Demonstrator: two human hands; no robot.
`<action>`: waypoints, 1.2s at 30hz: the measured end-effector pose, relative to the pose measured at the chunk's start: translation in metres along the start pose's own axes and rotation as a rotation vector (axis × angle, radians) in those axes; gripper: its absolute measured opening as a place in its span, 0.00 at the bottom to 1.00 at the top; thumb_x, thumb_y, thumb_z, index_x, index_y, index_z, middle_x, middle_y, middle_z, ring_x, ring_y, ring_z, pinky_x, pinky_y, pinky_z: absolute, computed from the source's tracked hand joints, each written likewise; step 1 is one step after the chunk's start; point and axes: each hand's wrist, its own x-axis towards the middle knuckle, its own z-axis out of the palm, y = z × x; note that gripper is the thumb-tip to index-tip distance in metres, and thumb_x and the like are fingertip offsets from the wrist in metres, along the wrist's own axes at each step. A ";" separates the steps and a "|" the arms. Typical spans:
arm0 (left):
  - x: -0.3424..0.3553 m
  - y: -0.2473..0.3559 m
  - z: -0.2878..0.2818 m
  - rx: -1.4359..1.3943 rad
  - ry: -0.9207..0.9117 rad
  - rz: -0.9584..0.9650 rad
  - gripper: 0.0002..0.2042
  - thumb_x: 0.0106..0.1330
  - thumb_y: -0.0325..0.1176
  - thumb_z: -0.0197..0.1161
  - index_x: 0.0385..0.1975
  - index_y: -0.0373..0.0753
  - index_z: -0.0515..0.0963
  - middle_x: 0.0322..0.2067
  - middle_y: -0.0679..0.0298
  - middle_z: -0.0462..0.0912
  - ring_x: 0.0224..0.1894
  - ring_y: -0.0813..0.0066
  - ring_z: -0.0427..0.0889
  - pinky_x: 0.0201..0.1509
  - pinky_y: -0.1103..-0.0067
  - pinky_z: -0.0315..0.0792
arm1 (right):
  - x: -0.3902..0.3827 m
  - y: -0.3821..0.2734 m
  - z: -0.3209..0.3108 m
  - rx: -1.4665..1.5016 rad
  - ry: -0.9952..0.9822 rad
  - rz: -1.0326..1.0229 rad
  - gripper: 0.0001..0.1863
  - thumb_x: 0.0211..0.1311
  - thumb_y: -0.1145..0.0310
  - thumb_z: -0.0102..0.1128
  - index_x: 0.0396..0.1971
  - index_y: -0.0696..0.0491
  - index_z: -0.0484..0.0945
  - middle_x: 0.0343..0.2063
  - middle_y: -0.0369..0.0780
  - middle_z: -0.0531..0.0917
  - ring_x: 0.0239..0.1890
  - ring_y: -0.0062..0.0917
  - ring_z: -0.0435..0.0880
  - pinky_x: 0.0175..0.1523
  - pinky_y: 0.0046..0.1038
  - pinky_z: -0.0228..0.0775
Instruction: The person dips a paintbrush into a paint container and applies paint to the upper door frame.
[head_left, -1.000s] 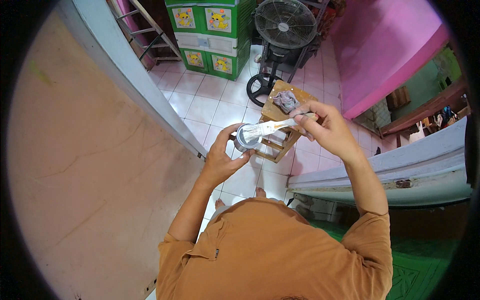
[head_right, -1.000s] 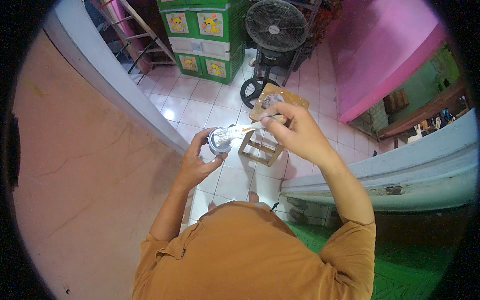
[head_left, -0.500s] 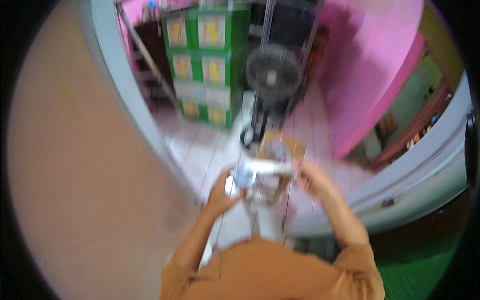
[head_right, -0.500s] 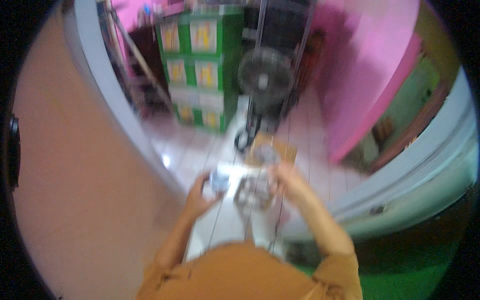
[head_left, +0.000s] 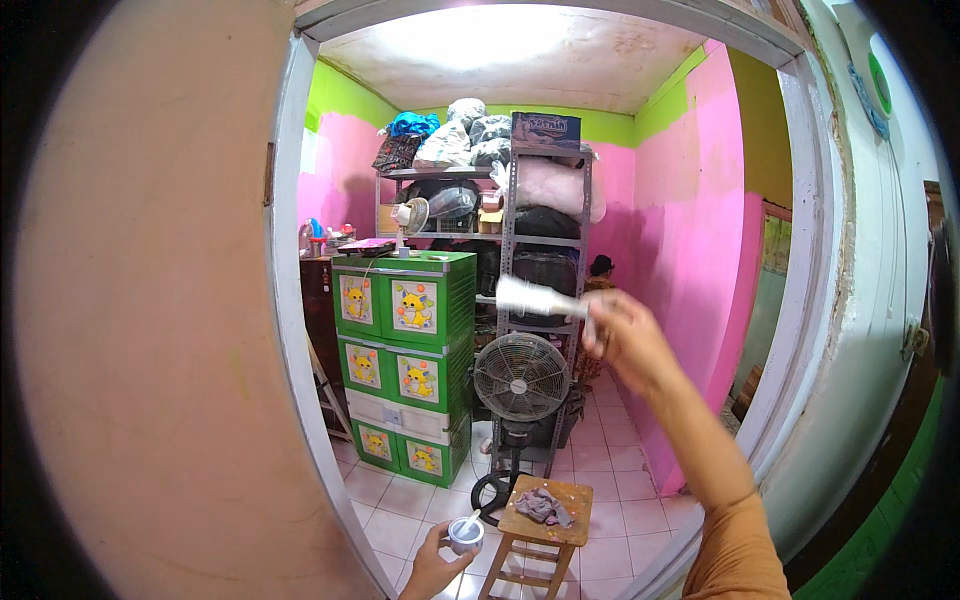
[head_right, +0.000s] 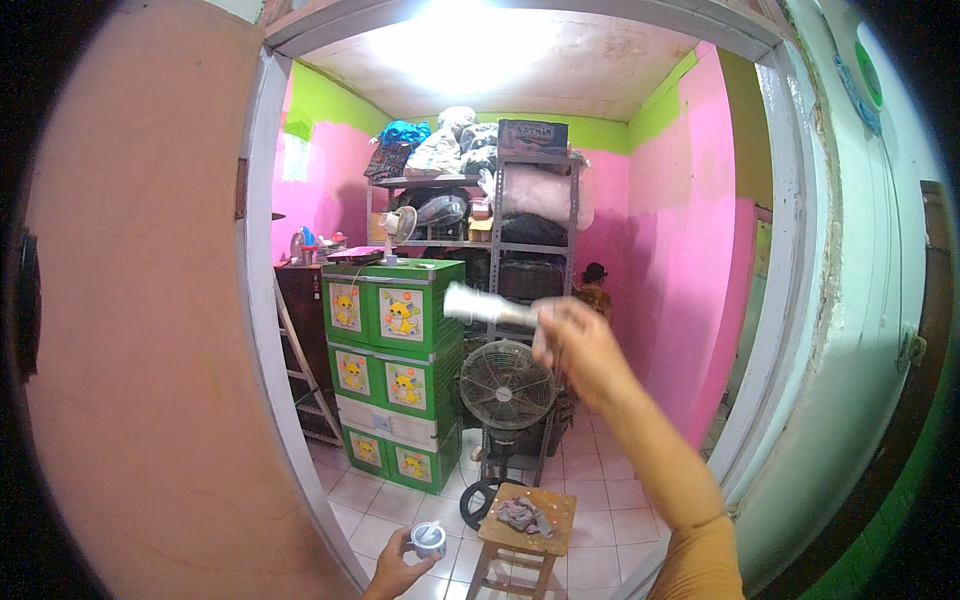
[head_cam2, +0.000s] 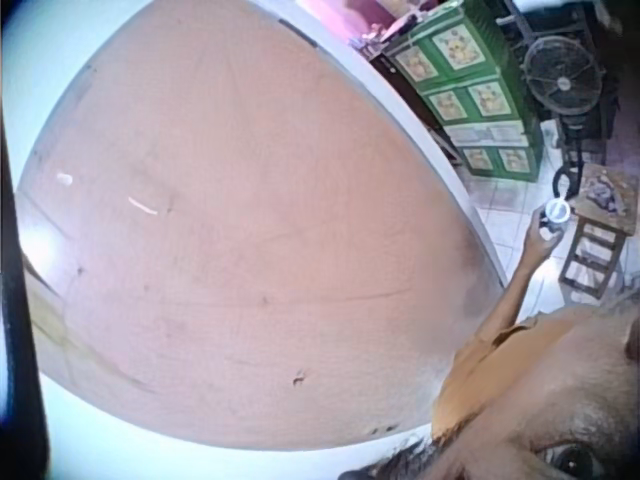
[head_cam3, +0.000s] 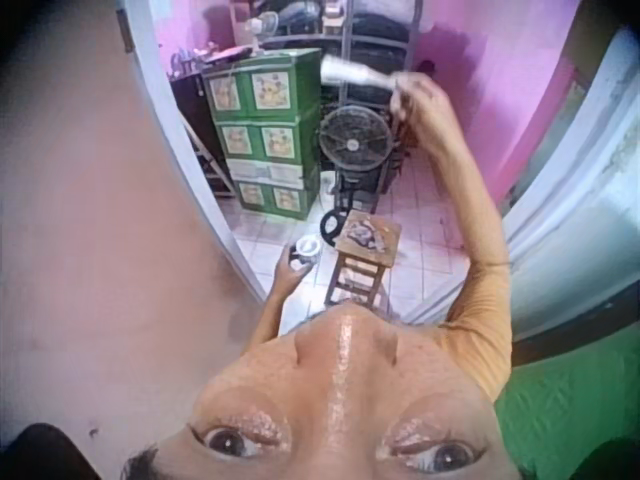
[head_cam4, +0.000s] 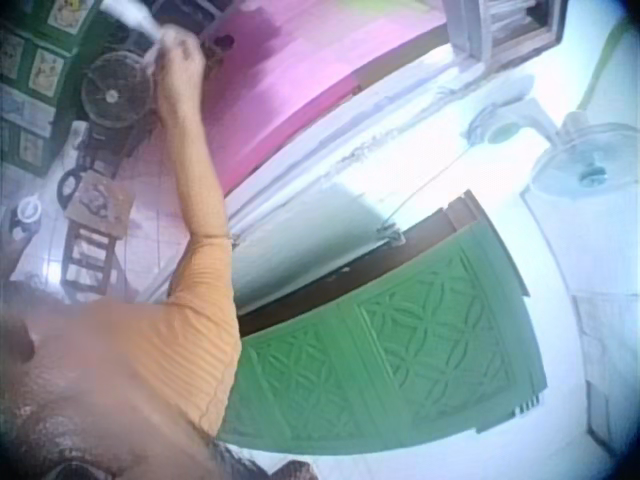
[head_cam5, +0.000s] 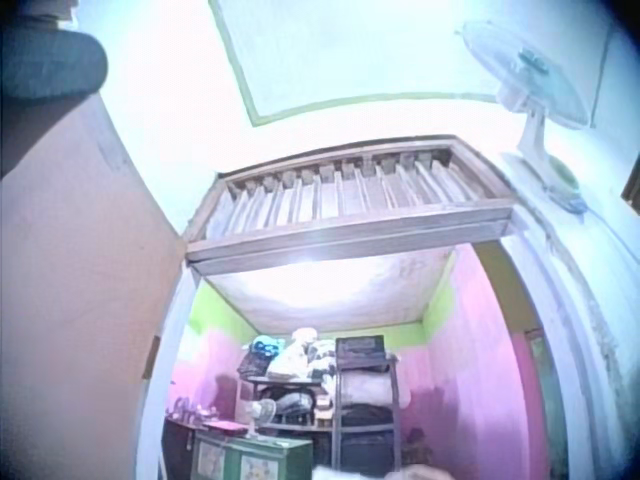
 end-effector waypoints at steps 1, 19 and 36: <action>-0.003 -0.003 -0.003 0.025 0.024 0.034 0.31 0.56 0.29 0.77 0.61 0.33 0.72 0.47 0.58 0.83 0.48 0.69 0.82 0.52 0.72 0.77 | 0.019 -0.017 0.009 -0.013 0.010 -0.053 0.12 0.75 0.67 0.57 0.51 0.57 0.77 0.28 0.37 0.82 0.27 0.20 0.80 0.31 0.21 0.70; -0.065 -0.014 -0.052 0.050 0.207 -0.083 0.33 0.55 0.26 0.76 0.63 0.34 0.70 0.48 0.58 0.83 0.46 0.69 0.83 0.52 0.72 0.78 | 0.220 -0.224 0.160 -0.444 0.198 -1.236 0.08 0.74 0.70 0.57 0.45 0.59 0.76 0.27 0.41 0.85 0.28 0.22 0.83 0.34 0.28 0.73; -0.088 -0.055 -0.104 0.108 0.443 -0.046 0.32 0.57 0.31 0.80 0.60 0.33 0.72 0.42 0.58 0.85 0.40 0.72 0.84 0.47 0.74 0.80 | 0.309 -0.194 0.315 -0.534 0.409 -1.531 0.07 0.67 0.75 0.55 0.42 0.60 0.75 0.40 0.55 0.77 0.44 0.51 0.78 0.51 0.45 0.71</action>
